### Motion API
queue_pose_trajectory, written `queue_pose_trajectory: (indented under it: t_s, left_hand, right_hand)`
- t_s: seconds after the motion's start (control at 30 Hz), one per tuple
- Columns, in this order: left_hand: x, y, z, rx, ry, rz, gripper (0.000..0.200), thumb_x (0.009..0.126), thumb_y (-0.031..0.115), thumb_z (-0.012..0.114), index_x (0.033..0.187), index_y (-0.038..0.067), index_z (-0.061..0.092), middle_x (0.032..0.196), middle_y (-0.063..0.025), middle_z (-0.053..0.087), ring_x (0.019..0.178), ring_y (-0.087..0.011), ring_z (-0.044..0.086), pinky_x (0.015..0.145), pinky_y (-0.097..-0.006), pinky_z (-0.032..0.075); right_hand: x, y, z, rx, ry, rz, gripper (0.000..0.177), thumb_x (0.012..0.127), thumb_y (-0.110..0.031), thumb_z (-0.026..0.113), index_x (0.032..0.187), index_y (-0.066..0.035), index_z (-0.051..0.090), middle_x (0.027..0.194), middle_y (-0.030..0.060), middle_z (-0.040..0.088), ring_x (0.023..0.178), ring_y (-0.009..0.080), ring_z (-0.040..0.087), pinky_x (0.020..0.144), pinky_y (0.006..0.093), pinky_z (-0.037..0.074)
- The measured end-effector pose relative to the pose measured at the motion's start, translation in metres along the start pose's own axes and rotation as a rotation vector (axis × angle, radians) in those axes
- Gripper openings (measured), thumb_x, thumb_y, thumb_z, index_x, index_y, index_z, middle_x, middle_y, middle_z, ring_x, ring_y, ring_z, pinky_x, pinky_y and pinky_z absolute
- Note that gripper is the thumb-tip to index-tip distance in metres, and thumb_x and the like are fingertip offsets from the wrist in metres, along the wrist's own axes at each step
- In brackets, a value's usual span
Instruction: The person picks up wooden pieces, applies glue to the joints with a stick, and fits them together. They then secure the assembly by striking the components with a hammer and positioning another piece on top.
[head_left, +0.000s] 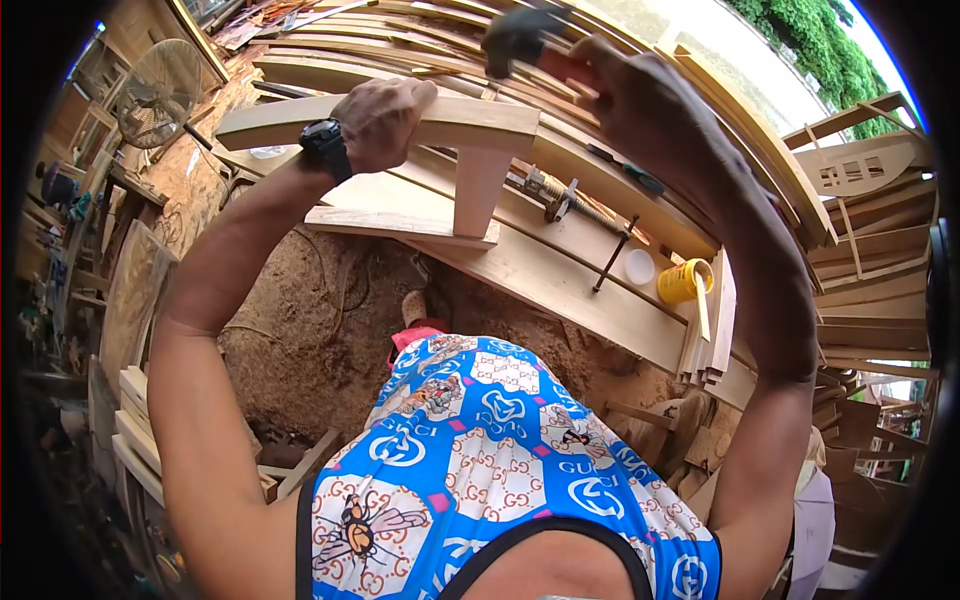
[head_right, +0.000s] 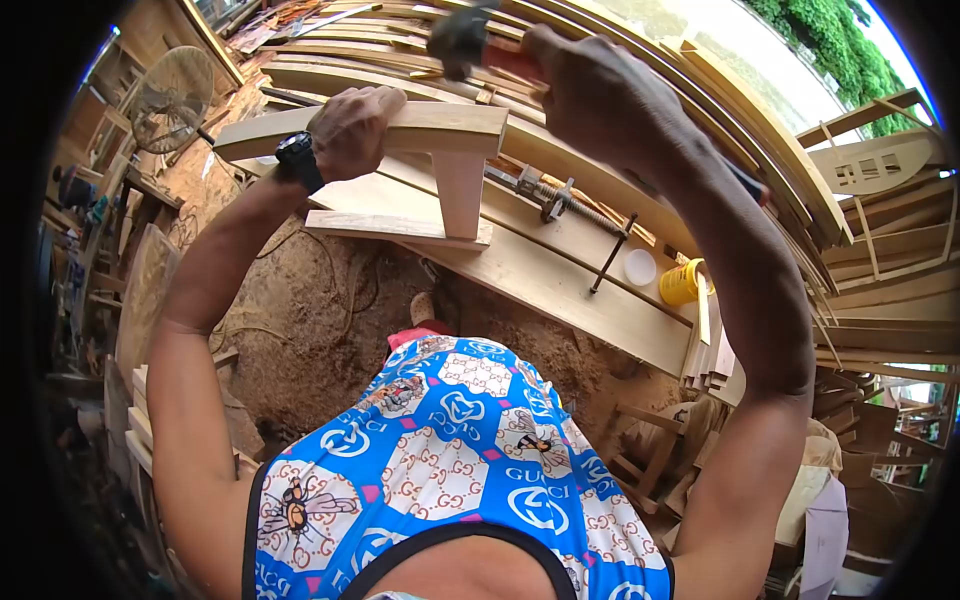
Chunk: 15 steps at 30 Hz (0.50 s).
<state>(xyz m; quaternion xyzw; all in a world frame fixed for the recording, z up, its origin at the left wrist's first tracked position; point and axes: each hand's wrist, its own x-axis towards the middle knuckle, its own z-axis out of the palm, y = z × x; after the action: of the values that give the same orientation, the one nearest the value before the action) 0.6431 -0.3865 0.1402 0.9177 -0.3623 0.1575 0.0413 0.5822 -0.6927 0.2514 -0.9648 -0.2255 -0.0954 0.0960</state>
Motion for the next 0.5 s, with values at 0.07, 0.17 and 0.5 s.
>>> queue_pose_trajectory:
  t_s: [0.07, 0.17, 0.5]
  left_hand:
    - [0.0, 0.0, 0.0, -0.001, 0.019, 0.018, 0.023, 0.075, 0.0, 0.058, 0.098, 0.0, 0.058, 0.09, -0.0213, 0.066, 0.089, -0.0418, 0.066, 0.08, -0.0483, 0.053]
    - [0.0, 0.0, 0.002, -0.005, 0.03, 0.04, 0.023, 0.075, -0.001, 0.057, 0.098, 0.0, 0.058, 0.089, -0.021, 0.066, 0.09, -0.0412, 0.066, 0.082, -0.048, 0.052]
    - [0.005, 0.001, 0.003, 0.008, -0.008, 0.046, 0.02, 0.075, -0.002, 0.058, 0.095, 0.0, 0.058, 0.087, -0.0216, 0.065, 0.087, -0.0405, 0.066, 0.079, -0.0479, 0.052]
  right_hand:
    - [0.001, -0.001, -0.001, 0.077, 0.198, -0.034, 0.029, 0.094, -0.016, 0.066, 0.12, -0.004, 0.061, 0.081, 0.0222, 0.07, 0.074, 0.0362, 0.071, 0.069, 0.0471, 0.055]
    - [0.003, 0.0, 0.02, -0.137, 0.022, -0.092, 0.024, 0.092, -0.007, 0.059, 0.114, 0.001, 0.061, 0.077, 0.022, 0.069, 0.074, 0.0366, 0.071, 0.066, 0.0486, 0.056]
    - [0.016, 0.009, 0.022, -0.106, -0.025, 0.005, 0.021, 0.09, -0.005, 0.059, 0.109, 0.002, 0.065, 0.086, 0.0234, 0.071, 0.083, 0.0363, 0.073, 0.075, 0.0468, 0.059]
